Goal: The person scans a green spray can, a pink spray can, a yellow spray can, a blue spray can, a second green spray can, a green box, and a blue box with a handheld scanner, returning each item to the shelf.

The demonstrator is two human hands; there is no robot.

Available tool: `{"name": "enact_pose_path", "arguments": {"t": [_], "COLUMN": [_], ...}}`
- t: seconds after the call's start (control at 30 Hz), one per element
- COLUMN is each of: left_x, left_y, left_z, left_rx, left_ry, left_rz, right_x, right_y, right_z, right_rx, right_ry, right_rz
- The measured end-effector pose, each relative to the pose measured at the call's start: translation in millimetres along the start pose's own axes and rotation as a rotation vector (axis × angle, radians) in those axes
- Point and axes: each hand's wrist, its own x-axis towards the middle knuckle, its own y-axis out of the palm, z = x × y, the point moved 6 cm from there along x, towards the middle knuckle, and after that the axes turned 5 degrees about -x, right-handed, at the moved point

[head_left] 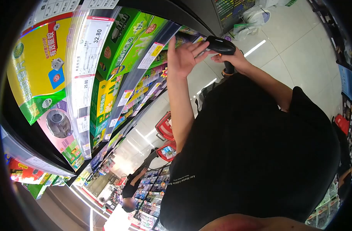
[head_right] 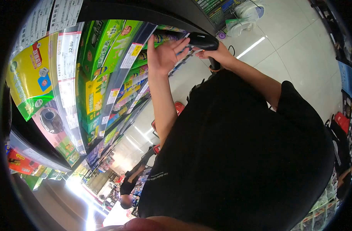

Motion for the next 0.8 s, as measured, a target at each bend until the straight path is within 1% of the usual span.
{"name": "enact_pose_path", "arguments": {"t": [0.03,0.07,0.17,0.2,0.27,0.3,0.37,0.4,0.47,0.6,0.67,0.73,0.77,0.8], "left_x": [9.3,15.4,33.2,32.7,32.1,34.8,36.8,34.8,29.6,15.7,5.7,-5.6,-9.6,-16.0], "left_y": [1.7,2.4,-3.7,-1.7,-5.0,-8.4,-13.8,-12.5,-17.0,-20.3,-21.5,-27.6,-30.1,-27.4], "left_z": [-3.7,-8.1,-16.1,-18.1,-22.7,-23.5,-28.0,-25.8,-27.3,-22.2,-11.9,-1.8,3.6,5.6], "left_rx": [0.094,0.091,0.088,0.091,0.212,0.219,0.402,0.41,0.606,0.605,0.559,0.437,0.346,0.341], "left_ry": [0.008,0.011,-0.081,-0.079,-0.057,-0.066,-0.011,-0.015,0.073,0.136,0.162,0.249,0.239,0.239], "left_rz": [0.066,0.068,0.029,0.032,-0.083,-0.082,-0.027,-0.027,-0.222,-0.27,-0.26,-0.265,-0.238,-0.236], "right_x": [-1.1,-0.9,-2.4,-3.0,-4.6,-3.9,-0.8,-1.3,-0.9,3.8,9.7,11.4,12.0,12.9], "right_y": [0.0,-1.0,-6.6,-8.3,-14.9,-19.6,-27.9,-25.8,-25.6,-20.6,-20.6,-14.4,-10.9,-9.5], "right_z": [1.9,4.5,7.3,8.7,7.2,4.7,-2.5,-2.2,4.9,10.9,6.7,13.1,15.8,16.7], "right_rx": [0.004,0.006,0.034,0.033,0.039,0.045,0.007,0.014,-0.07,-0.092,-0.142,-0.097,-0.05,-0.055], "right_ry": [-0.002,-0.008,-0.048,-0.052,-0.011,-0.013,-0.034,-0.038,-0.082,-0.085,-0.104,-0.12,-0.134,-0.133], "right_rz": [0.002,0.004,0.022,0.022,-0.028,-0.036,-0.058,-0.061,-0.122,-0.143,-0.138,-0.126,-0.113,-0.113]}}
